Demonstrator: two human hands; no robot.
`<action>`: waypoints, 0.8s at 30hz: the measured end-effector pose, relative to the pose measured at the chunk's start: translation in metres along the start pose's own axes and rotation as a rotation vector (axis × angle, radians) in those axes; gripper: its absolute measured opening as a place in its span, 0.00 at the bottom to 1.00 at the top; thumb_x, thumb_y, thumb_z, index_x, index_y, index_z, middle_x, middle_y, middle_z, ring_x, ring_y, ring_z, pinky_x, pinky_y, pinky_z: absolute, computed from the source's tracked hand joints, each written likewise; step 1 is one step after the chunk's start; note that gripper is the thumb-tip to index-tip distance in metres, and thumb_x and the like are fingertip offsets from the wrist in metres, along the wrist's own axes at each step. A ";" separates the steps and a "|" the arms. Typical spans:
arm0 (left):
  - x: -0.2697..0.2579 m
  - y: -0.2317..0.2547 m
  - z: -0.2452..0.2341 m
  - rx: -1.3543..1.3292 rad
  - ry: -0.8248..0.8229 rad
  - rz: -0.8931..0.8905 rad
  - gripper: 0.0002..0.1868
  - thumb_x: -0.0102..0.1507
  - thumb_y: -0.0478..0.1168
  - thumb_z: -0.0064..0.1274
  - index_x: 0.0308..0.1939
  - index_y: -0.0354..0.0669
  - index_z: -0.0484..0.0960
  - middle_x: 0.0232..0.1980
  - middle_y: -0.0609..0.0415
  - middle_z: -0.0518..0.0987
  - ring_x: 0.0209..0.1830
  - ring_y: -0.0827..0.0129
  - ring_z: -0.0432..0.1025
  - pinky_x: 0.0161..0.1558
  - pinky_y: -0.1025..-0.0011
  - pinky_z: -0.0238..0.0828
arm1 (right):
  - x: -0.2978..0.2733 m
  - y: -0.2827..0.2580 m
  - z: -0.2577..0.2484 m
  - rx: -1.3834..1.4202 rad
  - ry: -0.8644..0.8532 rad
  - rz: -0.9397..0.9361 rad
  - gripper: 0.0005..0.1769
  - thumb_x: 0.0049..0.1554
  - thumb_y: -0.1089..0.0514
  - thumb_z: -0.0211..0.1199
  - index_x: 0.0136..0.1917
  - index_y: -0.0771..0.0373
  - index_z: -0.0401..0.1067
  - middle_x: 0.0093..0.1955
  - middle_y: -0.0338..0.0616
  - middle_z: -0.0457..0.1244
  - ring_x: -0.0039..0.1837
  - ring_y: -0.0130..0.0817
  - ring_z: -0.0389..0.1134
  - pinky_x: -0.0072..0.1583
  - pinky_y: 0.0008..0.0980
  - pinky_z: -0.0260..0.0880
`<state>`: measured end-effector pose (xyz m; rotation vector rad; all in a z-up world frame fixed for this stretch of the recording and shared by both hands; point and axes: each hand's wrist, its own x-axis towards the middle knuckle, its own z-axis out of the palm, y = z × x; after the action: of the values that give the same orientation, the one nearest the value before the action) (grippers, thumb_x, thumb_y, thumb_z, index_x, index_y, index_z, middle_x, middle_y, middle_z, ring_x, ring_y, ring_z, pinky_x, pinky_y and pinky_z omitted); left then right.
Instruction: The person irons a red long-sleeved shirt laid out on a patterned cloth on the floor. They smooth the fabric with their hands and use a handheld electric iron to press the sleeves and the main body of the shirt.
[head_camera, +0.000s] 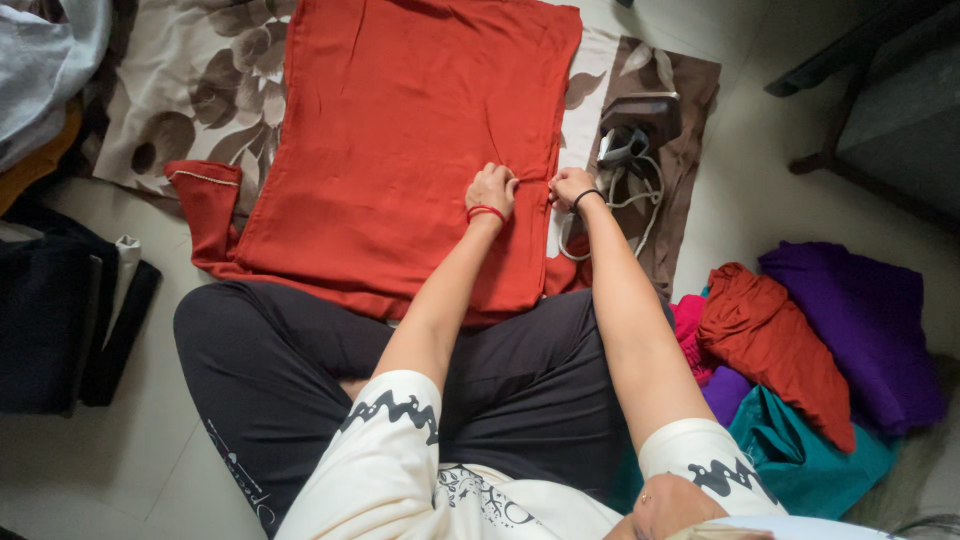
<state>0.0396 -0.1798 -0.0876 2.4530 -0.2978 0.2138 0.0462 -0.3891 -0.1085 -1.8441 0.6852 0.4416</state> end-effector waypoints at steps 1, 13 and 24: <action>-0.001 -0.001 -0.002 0.009 -0.008 -0.001 0.07 0.62 0.46 0.60 0.35 0.51 0.81 0.43 0.54 0.77 0.45 0.56 0.74 0.44 0.56 0.73 | -0.001 0.000 0.001 -0.020 0.008 0.001 0.06 0.60 0.61 0.58 0.43 0.61 0.75 0.34 0.44 0.69 0.30 0.33 0.68 0.32 0.34 0.69; -0.004 -0.014 -0.012 0.467 -0.199 0.270 0.32 0.61 0.47 0.48 0.72 0.72 0.67 0.76 0.54 0.63 0.76 0.52 0.55 0.66 0.42 0.53 | -0.036 -0.021 -0.009 -0.509 0.222 -0.079 0.14 0.51 0.40 0.67 0.35 0.50 0.81 0.32 0.38 0.71 0.36 0.30 0.73 0.47 0.34 0.75; -0.013 -0.024 -0.060 0.408 -0.355 0.120 0.33 0.72 0.60 0.30 0.81 0.64 0.50 0.86 0.58 0.42 0.85 0.60 0.35 0.77 0.36 0.25 | -0.047 -0.026 -0.010 -0.505 0.222 -0.037 0.13 0.50 0.40 0.68 0.37 0.49 0.80 0.33 0.37 0.71 0.39 0.31 0.75 0.49 0.34 0.76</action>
<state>0.0288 -0.1219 -0.0587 2.8769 -0.6064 -0.1289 0.0263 -0.3802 -0.0581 -2.4062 0.7319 0.4140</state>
